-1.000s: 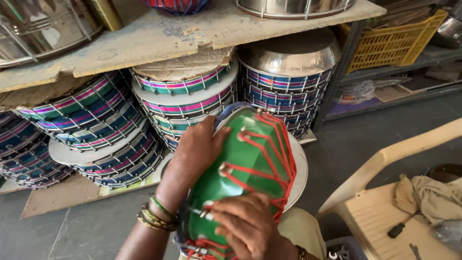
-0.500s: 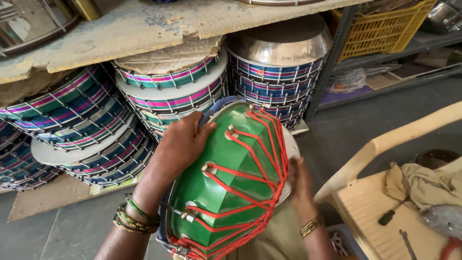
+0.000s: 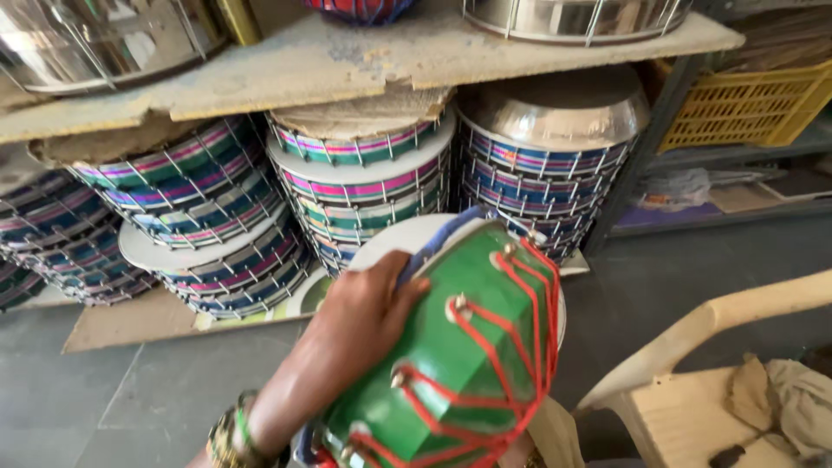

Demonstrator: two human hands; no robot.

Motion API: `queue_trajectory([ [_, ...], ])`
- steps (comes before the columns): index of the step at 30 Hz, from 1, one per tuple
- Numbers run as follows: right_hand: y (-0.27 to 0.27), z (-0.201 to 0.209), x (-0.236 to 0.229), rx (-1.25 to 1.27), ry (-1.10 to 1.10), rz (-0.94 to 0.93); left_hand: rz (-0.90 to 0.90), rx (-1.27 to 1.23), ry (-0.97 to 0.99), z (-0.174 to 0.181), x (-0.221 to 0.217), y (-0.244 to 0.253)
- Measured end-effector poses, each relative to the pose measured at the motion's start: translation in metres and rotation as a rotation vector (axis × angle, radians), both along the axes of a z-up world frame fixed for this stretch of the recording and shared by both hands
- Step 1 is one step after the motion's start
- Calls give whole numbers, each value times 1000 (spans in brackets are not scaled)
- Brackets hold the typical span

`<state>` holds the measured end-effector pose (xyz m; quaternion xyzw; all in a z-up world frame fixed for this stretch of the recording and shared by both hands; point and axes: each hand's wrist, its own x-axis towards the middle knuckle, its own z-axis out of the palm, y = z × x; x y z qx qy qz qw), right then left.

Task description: The person assembles a green drum by threading red ropes through metal hooks and tightening them. They use a small metal tool to adjust the tension of the ropes and secure the drum head. The person repeatedly rotates the drum to work on different sections of the lacing.

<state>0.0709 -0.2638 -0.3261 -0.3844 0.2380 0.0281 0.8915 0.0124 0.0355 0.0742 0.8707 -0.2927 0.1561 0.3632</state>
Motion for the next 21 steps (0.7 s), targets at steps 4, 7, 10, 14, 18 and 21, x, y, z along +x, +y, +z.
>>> queue_trajectory([
  [4, -9, 10, 0, -8, -30, -1, 108, -31, 207, 12, -32, 10],
  [7, -10, 18, 2, -26, -45, 11, 143, -142, 162, -11, -47, 21],
  [10, -14, 24, 4, -45, -64, 25, 213, -252, 199, -70, -46, 25],
  [14, -17, 37, 24, -60, -105, 32, 272, -397, 119, -155, -41, 20],
  [18, -29, 51, 44, -85, -142, 23, 317, -426, 215, -176, -31, 14],
  [21, -29, 48, 36, -99, -129, 34, 174, -475, 268, -151, -39, 12],
])
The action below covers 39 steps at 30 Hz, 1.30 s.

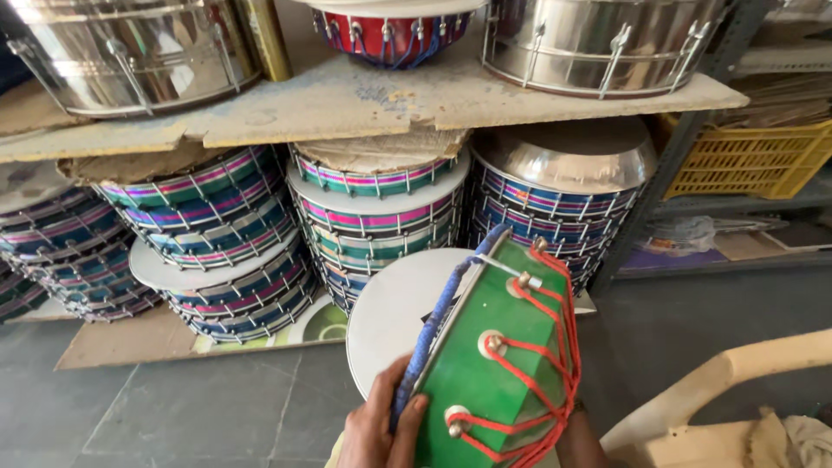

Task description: The person assembles a green drum by threading red ropes through metal hooks and tightening them. They use a small metal tool to adjust the tension of the ropes and secure the drum head. The person repeatedly rotates the drum to work on different sections of the lacing.

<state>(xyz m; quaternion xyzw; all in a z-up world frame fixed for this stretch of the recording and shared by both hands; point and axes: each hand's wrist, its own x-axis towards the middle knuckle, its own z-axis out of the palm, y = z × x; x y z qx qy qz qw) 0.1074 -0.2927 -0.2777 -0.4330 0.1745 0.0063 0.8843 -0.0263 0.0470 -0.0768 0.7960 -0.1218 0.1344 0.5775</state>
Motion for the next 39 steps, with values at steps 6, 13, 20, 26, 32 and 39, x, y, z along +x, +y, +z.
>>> queue_trajectory([
  [6, -22, 18, 5, -71, -60, 2, -169, 31, -171, 70, 16, -10],
  [13, -45, 38, 7, -155, -156, 14, -196, 207, -356, 114, 60, -28],
  [20, -41, 114, 39, -323, -161, 20, -155, 227, -172, 113, 69, -25],
  [26, 6, 263, 5, -805, -675, -273, -145, 217, -168, 117, 79, -19],
  [32, 81, 359, -22, -1291, -915, 193, -167, 238, -140, 121, 76, -27],
  [39, 96, 366, 7, -1624, -1102, 368, -172, 276, -159, 124, 84, -39],
])
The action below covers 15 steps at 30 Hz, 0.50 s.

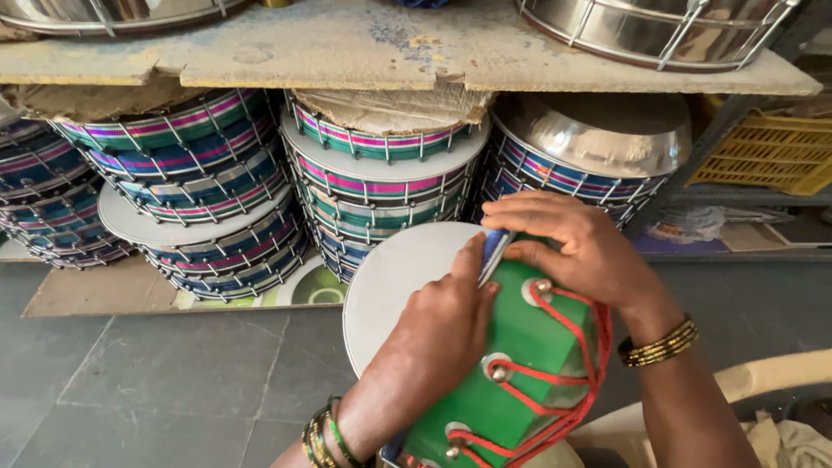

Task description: The person assembles a green drum by threading red ropes through metal hooks and tightening them. They use a small metal tool to adjust the tension of the ropes and secure the drum head. The person repeatedly rotates the drum to work on different sections of the lacing.

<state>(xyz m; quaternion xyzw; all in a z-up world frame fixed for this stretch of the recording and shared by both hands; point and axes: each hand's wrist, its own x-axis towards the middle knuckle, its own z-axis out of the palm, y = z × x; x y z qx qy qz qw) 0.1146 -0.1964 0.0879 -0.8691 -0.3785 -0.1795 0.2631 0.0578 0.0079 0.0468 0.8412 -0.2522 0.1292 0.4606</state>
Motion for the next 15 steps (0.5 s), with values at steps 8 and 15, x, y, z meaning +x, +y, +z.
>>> queue_trajectory([
  [8, -52, -16, 31, 194, 160, 16, -18, 96, -42, 12, 23, -40],
  [15, -86, -31, 45, 264, 196, -82, -132, 132, -43, 16, 53, -65],
])
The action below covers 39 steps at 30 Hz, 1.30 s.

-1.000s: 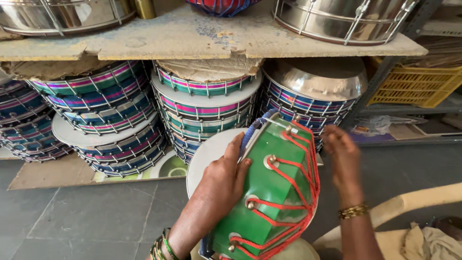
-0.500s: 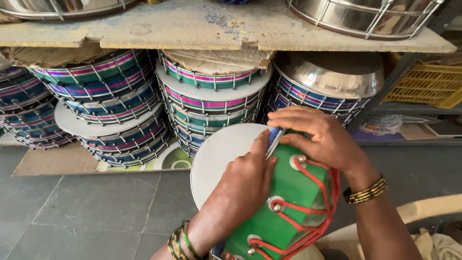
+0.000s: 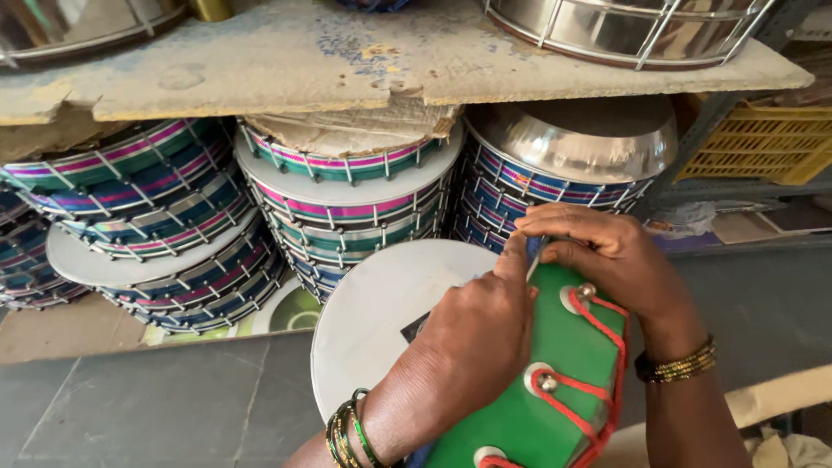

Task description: The person assembles a green drum by threading red ropes through metal hooks and tightening them. They use a small metal tool to adjust the tension of the ropes and secure the drum head. The person repeatedly rotates the drum to work on different sections of the lacing.

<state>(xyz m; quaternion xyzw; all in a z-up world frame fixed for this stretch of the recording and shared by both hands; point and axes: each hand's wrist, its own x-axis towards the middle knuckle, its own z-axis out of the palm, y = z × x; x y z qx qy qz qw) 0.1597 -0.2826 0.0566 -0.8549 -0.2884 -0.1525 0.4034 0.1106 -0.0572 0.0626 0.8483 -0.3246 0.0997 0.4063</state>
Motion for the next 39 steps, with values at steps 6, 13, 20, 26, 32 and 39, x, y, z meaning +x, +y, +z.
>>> queue_trajectory([
  [6, -25, -13, 9, 127, 121, -2, -93, 19, 9, -3, 17, -17],
  [13, -19, -10, 23, 1, 82, 33, -100, -56, 34, -9, 31, -14],
  [20, -8, -5, 35, -47, 126, 39, -70, -145, 84, -9, 38, -7],
  [26, -13, -7, 35, 10, 164, 48, -68, -158, 84, -11, 37, -9],
  [32, -11, -7, 42, -36, 80, 129, -86, -146, 139, -3, 34, 2],
  [39, -10, -11, 49, -100, -4, 88, -144, -146, 142, -3, 47, 10],
])
